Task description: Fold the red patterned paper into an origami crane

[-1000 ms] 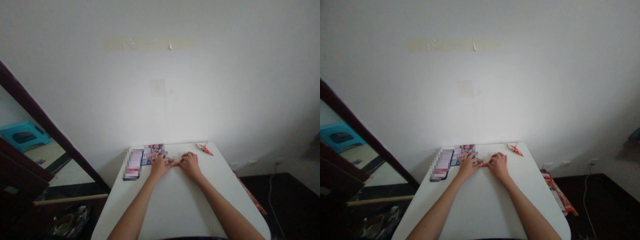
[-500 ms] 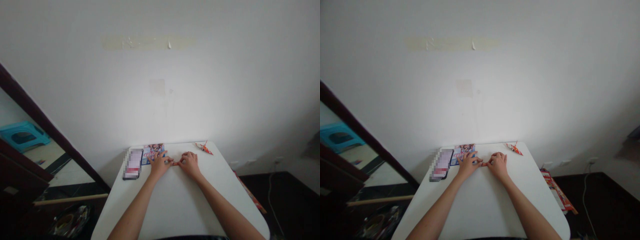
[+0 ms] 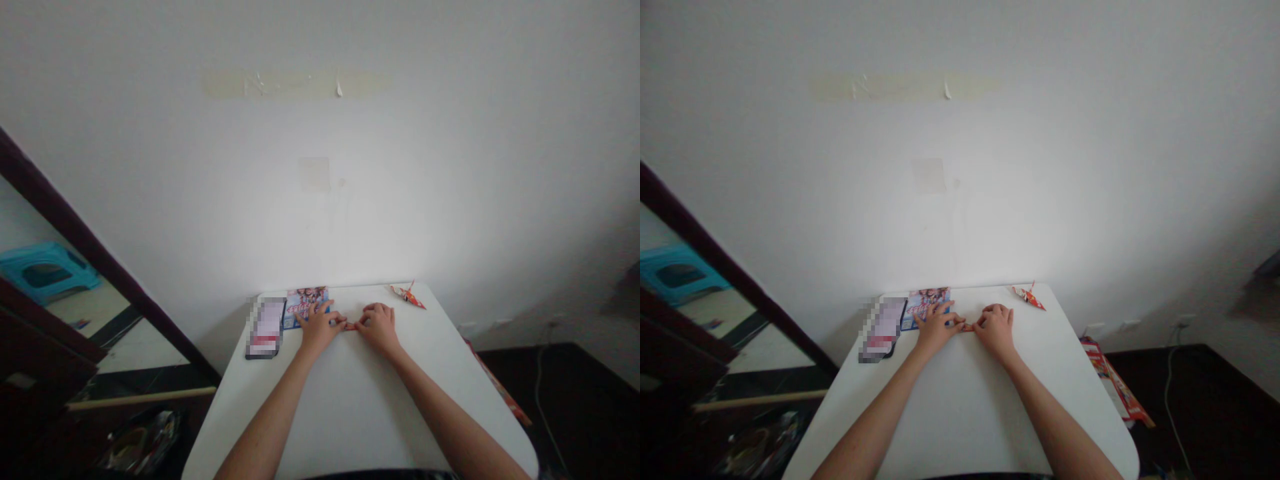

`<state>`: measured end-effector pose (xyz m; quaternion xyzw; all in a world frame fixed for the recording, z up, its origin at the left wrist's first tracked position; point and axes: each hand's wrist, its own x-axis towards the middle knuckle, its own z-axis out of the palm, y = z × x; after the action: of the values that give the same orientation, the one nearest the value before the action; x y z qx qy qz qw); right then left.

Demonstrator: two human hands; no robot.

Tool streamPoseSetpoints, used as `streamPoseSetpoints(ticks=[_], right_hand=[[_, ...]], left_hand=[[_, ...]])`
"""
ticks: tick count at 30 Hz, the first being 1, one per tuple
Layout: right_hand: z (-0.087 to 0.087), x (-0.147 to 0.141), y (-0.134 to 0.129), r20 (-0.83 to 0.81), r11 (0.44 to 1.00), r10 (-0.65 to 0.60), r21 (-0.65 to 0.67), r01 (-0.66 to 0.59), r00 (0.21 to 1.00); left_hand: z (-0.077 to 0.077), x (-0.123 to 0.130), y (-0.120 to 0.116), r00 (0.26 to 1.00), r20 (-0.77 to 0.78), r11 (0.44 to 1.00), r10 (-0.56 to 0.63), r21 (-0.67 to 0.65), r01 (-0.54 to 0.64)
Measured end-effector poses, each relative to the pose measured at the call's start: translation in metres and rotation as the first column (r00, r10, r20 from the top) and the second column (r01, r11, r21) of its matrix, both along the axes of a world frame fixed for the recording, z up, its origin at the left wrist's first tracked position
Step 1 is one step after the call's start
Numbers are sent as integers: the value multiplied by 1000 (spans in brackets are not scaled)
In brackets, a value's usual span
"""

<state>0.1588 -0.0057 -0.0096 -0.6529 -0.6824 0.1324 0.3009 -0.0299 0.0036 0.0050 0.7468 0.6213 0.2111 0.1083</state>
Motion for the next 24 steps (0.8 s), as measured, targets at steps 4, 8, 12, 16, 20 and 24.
streamPoseSetpoints(ticks=[4,8,12,16,20,24], right_hand=[[0,-1,1,11,1000,-14,2,14,1000],[-1,-2,0,15,1000,-12,14,11,1000],[-1,-2,-3,39,1000,-2,30,1,999],[-2,-1,-6,71,997,55,51,-59,996],[-2,1,-6,71,993,109,30,-111,992],[-1,2,-6,53,994,107,32,-108,993]], left_hand=[[0,0,0,1000,-7,1000,-1,-5,1],[1,1,-2,1000,-13,1000,0,-1,0],[2,0,-3,999,-27,1000,-17,11,18],[1,1,-5,999,-42,1000,-17,13,18],[0,2,-6,999,-49,999,-11,37,13],[-2,2,-8,998,-54,998,-14,58,17]])
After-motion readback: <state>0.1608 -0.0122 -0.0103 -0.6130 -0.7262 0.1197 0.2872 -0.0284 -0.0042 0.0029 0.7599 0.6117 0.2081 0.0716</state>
